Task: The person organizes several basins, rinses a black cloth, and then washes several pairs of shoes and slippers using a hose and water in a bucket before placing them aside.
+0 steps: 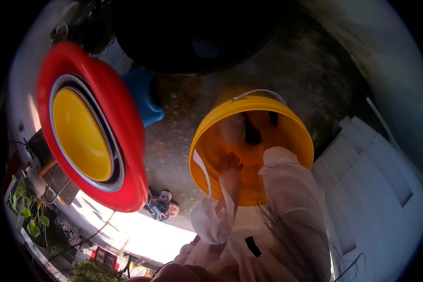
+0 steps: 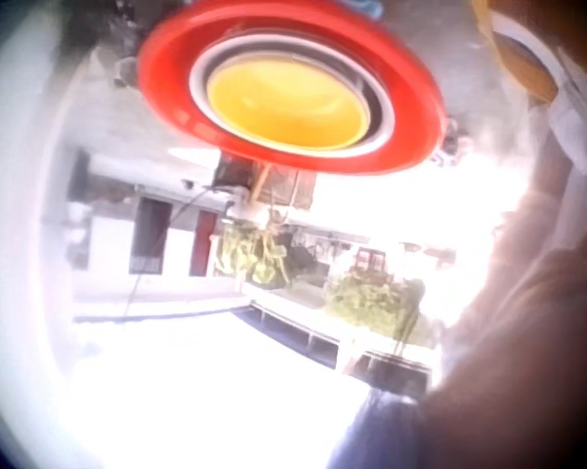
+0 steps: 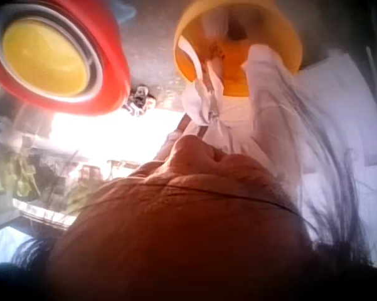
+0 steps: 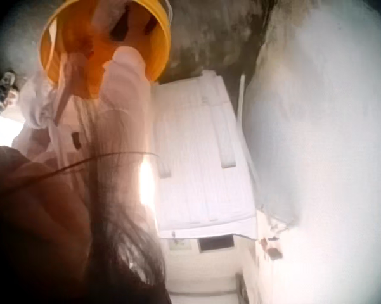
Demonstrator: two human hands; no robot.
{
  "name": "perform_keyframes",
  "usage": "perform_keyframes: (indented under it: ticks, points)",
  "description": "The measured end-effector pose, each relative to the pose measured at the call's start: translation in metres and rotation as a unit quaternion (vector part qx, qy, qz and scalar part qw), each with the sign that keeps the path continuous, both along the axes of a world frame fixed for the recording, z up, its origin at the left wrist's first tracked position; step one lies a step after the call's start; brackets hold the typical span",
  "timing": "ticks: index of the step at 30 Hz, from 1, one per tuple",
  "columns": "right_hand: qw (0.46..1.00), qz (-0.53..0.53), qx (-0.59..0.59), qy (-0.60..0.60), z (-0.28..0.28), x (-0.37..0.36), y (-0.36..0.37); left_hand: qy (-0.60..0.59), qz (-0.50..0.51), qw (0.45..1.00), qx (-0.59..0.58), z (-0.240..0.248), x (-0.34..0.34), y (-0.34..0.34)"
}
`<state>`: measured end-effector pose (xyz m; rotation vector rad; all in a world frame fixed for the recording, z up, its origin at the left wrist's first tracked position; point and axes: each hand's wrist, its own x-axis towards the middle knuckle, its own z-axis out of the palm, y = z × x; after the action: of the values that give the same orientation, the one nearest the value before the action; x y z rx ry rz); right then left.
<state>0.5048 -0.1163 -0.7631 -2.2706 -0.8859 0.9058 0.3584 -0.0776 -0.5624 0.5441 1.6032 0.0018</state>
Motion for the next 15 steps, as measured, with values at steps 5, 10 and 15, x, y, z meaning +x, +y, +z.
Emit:
perform_keyframes:
  ticks: [5, 10, 15]
  points:
    - [0.947, 0.13, -0.106, -0.274, 0.018, -0.057, 0.017, -0.182, -0.33, 0.897, 0.232, 0.056, -0.014, 0.0]
    - [0.951, 0.22, -0.2, -0.089, 0.039, -0.036, 0.036, -0.098, -0.447, 0.831, 0.317, 0.122, -0.033, 0.037]
    - [0.808, 0.513, -0.251, -0.144, 0.171, 0.017, 0.072, 0.012, -0.386, 0.749, 0.538, 0.095, -0.077, 0.075]
